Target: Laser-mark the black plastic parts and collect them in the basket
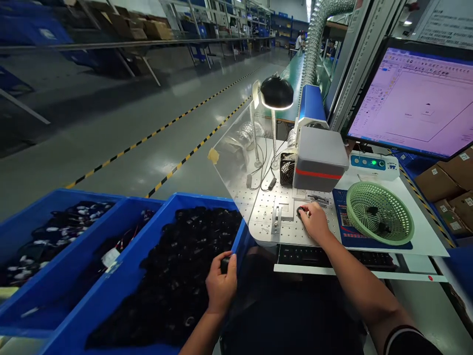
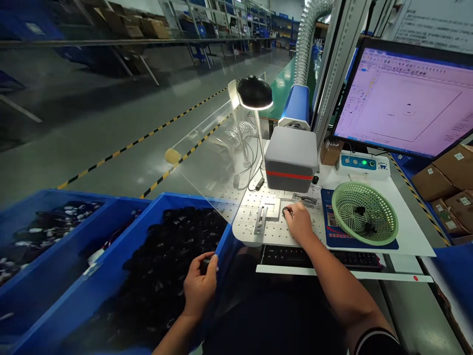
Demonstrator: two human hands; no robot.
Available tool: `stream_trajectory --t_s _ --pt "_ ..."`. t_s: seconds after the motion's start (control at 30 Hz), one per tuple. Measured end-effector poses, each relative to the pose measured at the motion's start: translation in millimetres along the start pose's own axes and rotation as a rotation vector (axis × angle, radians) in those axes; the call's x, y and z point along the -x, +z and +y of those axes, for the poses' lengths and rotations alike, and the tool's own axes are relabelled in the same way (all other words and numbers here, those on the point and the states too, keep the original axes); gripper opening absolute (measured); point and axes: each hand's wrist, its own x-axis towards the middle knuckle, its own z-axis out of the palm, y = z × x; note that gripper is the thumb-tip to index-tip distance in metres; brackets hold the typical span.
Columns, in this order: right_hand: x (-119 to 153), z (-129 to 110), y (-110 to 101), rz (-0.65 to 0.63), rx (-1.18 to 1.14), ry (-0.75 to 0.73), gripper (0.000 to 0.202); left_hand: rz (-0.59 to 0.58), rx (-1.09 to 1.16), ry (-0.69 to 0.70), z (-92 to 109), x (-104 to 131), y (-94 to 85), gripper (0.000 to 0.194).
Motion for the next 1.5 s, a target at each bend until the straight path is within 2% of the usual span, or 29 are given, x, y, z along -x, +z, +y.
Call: stream_trajectory --t_s 0.1,0.17,0.27,0.5,0.77,1.17,1.5 --pt "-19 11 14 -0.007 -0.013 -0.005 0.011 0.162 -0.162 0.174 -30 -7 -9.4 0.032" --pt "-24 13 21 0.007 -0.016 -0.015 0.011 0.188 -0.199 0.232 -42 -8 -10.3 0.030" --pt "-27 15 27 0.028 -0.031 -0.001 0.012 0.184 -0.213 0.256 -47 -9 -7.1 0.028" --pt "-15 21 26 0.083 -0.003 0.045 0.022 0.178 -0.210 0.176 -35 -11 -6.2 0.028" --pt "-15 21 28 0.073 0.098 0.058 0.017 0.147 -0.202 0.046 -15 -7 -9.2 0.028" --pt "-14 19 25 0.048 0.095 0.037 0.013 0.137 -0.166 -0.039 -23 -8 -8.6 0.034" --pt "-14 19 25 0.043 0.093 0.045 0.016 0.129 -0.160 -0.037 -13 -7 -10.2 0.031"
